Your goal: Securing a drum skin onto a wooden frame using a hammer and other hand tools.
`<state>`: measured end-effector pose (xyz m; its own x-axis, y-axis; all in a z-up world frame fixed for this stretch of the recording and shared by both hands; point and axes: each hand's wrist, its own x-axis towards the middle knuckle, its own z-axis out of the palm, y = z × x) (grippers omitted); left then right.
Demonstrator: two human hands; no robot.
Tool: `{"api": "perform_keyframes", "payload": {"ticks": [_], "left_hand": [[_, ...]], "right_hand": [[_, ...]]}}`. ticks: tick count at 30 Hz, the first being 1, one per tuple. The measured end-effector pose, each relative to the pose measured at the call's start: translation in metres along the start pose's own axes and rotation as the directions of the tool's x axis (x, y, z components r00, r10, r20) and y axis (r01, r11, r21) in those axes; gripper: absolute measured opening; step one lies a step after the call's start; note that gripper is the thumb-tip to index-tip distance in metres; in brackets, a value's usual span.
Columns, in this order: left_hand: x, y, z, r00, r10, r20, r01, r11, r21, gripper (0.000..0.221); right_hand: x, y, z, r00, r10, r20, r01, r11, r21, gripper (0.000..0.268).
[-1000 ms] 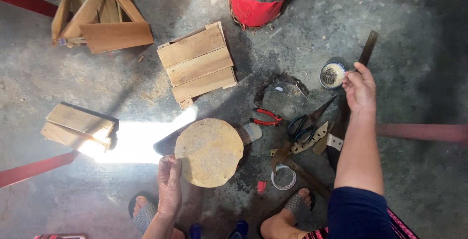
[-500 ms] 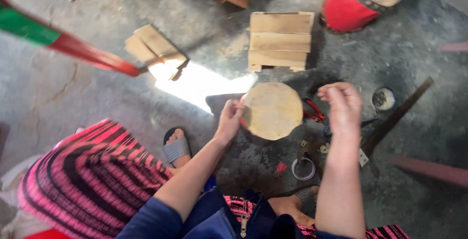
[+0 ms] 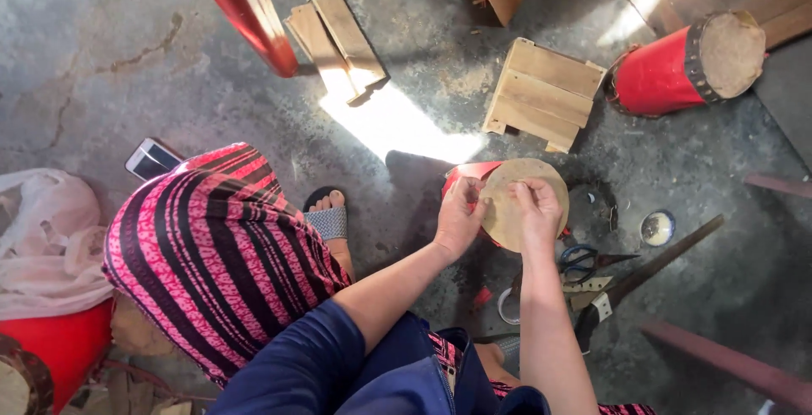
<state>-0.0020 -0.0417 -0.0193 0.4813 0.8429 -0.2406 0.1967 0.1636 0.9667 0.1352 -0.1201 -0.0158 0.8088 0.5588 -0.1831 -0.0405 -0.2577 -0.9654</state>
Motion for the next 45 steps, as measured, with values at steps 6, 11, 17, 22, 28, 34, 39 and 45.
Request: {"api": "perform_keyframes", "payload": {"ticks": [6,11,17,22,28,34,39,45], "left_hand": [[-0.010,0.022,-0.010,0.992,0.123,0.011,-0.123,0.989,0.082,0.018],[-0.016,0.019,-0.014,0.973,0.209,0.095,-0.226,0.949,0.220,0.019],[-0.019,0.020,-0.023,0.927,0.328,0.182,-0.372,0.865,0.337,0.024],[-0.017,0.015,-0.025,0.908,0.362,0.212,-0.418,0.825,0.380,0.030],[-0.018,0.006,-0.021,0.923,0.324,0.206,-0.381,0.834,0.398,0.030],[-0.015,-0.002,-0.019,0.909,0.391,0.146,-0.416,0.819,0.394,0.012],[-0.011,-0.010,-0.013,0.924,0.367,0.106,-0.373,0.807,0.458,0.010],[-0.006,-0.013,-0.012,0.923,0.369,0.104,-0.375,0.809,0.452,0.007]], "right_hand": [[-0.007,-0.007,0.000,0.997,0.055,-0.046,-0.053,0.997,0.059,0.004],[-0.013,-0.011,-0.005,0.998,0.049,-0.039,-0.045,0.993,0.108,0.003],[-0.015,-0.008,-0.006,0.999,0.028,-0.026,-0.026,0.997,0.073,0.004],[-0.013,-0.011,0.002,1.000,0.017,-0.006,-0.018,1.000,-0.021,0.007],[-0.013,-0.004,0.011,0.999,-0.052,-0.004,0.049,0.954,-0.295,0.009],[-0.002,0.014,0.008,0.995,-0.102,0.002,0.093,0.897,-0.433,0.009],[-0.006,0.003,0.009,0.983,-0.167,0.076,0.182,0.827,-0.533,0.007],[-0.021,-0.033,0.034,0.914,-0.378,0.146,0.382,0.686,-0.620,0.007]]}}
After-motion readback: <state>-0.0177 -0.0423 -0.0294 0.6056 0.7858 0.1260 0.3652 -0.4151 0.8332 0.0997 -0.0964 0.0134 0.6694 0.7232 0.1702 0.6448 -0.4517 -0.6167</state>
